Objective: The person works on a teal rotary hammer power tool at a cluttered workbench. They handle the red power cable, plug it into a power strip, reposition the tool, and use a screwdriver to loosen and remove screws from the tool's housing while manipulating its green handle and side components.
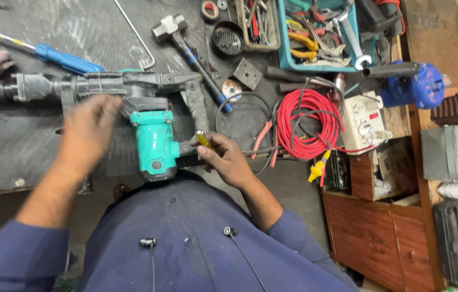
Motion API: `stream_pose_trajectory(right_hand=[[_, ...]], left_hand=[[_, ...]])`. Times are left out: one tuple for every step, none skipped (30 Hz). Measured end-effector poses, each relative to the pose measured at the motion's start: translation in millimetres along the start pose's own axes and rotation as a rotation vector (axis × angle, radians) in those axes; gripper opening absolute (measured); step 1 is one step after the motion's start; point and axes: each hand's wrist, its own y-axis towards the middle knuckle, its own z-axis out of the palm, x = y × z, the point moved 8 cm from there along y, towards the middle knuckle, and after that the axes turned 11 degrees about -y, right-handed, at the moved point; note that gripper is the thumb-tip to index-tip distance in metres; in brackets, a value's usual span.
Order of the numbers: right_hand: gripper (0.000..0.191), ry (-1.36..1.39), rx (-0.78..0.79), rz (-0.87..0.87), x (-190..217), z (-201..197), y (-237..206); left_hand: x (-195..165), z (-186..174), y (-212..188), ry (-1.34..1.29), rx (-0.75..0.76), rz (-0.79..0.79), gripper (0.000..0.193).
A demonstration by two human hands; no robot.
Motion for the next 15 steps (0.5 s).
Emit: stream_pose_trajectory(right_hand=[[0.027,0.009,0.004,0.000,3.5,-0.5,0.8],[0.027,-0.003,0.007,-0.002,6.5,-0.5,1.5],[0.027,-0.014,0.012,0.001,8.3,0.1,1.9],[0.027,-0.025,0.019,0.009,10.3,1.4,2.0],[0.027,-0.063,0.021,-0.030,16.2,2.5,1.9],[0.026,-0.100,0.019,-0.072,20.5,2.6,1.4],[0.026,-0.139,0.015,-0.117,25.1,2.5,0.6],[0.026,-0.140,0.021,-0.141,28.3,2.1,-0.5],[0.026,-0.141,0.026,-0.165,31.2,0.6,-2.0],[0.026,-0.143,0.028,-0.189,33.8,-1.8,-3.4],[0.026,-0.138,0.038,-0.171,32.8,-4.7,-4.6],[0.026,-0.133,0.045,-0.151,31.2,-8.4,-5.7],[0.026,-0.129,0.049,-0.126,28.8,-12.6,-6.7],[0.026,-0.109,0.028,-0.115,27.0,-18.8,-7.7],[0.025,-0.088,0.010,-0.104,24.8,-24.2,-8.3]], left_hand=[[-9.0,-9.8,18.4,0.109,-0.035,0.117,0.025],[-18.5,-18.2,37.1,0.220,-0.069,0.232,0.030],[-22.0,-24.7,55.9,0.275,-0.101,0.263,0.029],[-25.5,-30.2,74.4,0.330,-0.133,0.288,0.029],[-28.4,-30.4,94.0,0.398,-0.123,0.302,0.028],[-32.2,-27.2,111.7,0.466,-0.111,0.319,0.028],[-27.0,-21.0,129.9,0.521,-0.041,0.218,0.027],[-22.5,-14.8,144.2,0.571,0.029,0.113,0.026],[-15.0,-9.4,153.5,0.619,0.099,0.008,0.026],[-13.6,-10.0,160.4,0.633,0.078,-0.030,0.028],[-12.8,-11.1,165.6,0.647,0.058,-0.070,0.030],[-12.3,-12.2,169.8,0.661,0.041,-0.108,0.031],[-20.4,-12.1,173.8,0.693,0.016,-0.028,0.031],[-27.4,-13.4,175.7,0.722,-0.011,0.047,0.031],[-34.2,-14.4,176.4,0.753,-0.040,0.118,0.032]])
